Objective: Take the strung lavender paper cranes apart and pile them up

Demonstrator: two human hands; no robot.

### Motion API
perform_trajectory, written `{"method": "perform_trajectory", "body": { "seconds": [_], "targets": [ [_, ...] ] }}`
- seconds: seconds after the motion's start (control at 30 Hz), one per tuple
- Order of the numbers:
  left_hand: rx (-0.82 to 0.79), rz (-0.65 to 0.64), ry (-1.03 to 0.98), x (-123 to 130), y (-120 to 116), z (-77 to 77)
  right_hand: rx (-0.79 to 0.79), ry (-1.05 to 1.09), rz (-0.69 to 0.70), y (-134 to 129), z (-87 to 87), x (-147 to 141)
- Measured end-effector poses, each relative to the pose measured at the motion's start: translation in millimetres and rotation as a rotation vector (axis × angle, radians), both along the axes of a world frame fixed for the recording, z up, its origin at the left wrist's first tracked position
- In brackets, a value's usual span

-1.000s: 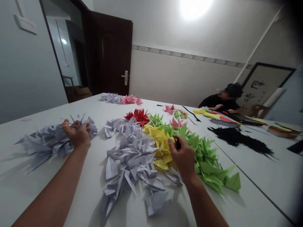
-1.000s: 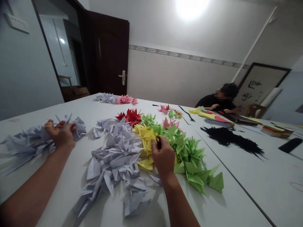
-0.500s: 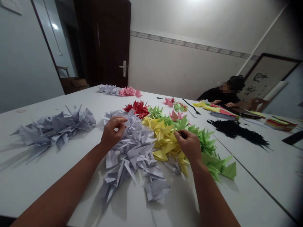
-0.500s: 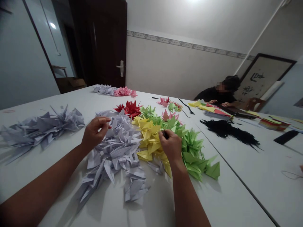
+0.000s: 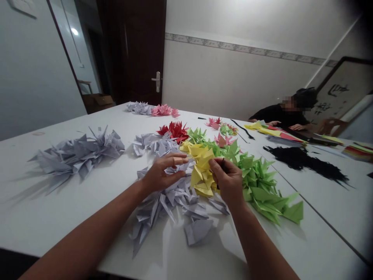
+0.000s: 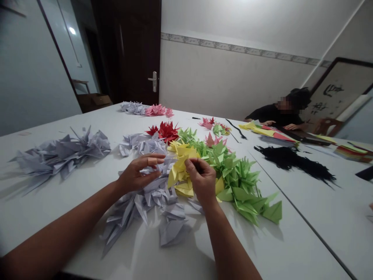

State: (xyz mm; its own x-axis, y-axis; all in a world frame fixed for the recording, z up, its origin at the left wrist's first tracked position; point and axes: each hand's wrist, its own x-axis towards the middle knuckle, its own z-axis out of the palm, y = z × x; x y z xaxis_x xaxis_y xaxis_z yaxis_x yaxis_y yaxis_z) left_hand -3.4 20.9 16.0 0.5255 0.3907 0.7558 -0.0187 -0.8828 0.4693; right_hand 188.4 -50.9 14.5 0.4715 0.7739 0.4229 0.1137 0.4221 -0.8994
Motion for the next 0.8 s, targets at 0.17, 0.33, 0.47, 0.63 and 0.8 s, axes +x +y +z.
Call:
{"method": "perform_trajectory", "body": {
  "seconds": [0.17, 0.33, 0.47, 0.63, 0.8],
  "targets": [
    [0.099, -0.045, 0.085, 1, -6, 3.4, -0.026, -0.031, 0.095, -4, -2.5, -11],
    [0.131, -0.077, 0.080, 5, -4, 0.0, -0.017, -0.089, 0.140, -2, -7.3, -15],
    [0.112, -0.051, 0.045, 6, -4, -0.8, -0.028, -0.168, 0.137, -2, -7.9, -17],
    [0.038, 0.118, 0.007, 3, -1, -0.9, -0.089, -0.288, 0.089, -2, -6.8, -16],
    [-0.040, 0.265, -0.033, -1, 7, -2.8, -0.108, -0.390, 0.084, -2, -8.1, -17]
  ]
}}
